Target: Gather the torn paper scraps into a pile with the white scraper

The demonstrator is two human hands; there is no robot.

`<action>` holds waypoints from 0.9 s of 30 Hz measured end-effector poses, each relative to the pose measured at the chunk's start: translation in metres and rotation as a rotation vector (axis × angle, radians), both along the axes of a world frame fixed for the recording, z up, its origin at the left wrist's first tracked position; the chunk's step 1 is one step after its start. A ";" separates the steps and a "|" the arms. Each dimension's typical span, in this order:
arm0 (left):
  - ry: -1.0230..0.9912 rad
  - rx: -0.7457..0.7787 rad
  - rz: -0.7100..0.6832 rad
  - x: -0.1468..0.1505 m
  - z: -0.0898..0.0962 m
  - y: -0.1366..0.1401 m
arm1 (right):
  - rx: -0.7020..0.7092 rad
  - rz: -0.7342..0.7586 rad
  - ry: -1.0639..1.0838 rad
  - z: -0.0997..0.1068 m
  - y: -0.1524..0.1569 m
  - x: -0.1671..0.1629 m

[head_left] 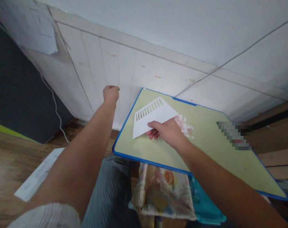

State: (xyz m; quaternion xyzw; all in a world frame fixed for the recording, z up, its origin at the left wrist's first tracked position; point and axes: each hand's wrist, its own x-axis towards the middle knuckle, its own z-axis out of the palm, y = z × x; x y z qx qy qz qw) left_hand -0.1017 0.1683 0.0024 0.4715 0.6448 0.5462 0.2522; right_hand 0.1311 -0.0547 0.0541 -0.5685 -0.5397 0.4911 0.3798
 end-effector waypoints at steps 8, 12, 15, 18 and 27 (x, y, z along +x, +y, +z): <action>-0.292 -0.028 0.044 0.024 0.030 -0.035 | 0.038 -0.211 -0.124 -0.006 -0.008 0.070; -0.198 0.032 -0.071 0.071 0.044 -0.020 | 0.034 -0.311 -0.125 -0.001 -0.013 0.115; -0.069 0.096 -0.106 0.103 0.045 -0.007 | 0.041 -0.360 -0.129 0.005 -0.010 0.136; 0.018 0.081 -0.112 0.121 0.036 -0.001 | 0.090 -0.408 -0.103 0.012 0.006 0.142; 0.356 0.141 -0.115 0.126 -0.007 -0.007 | 0.235 -0.285 -0.599 0.025 0.102 0.119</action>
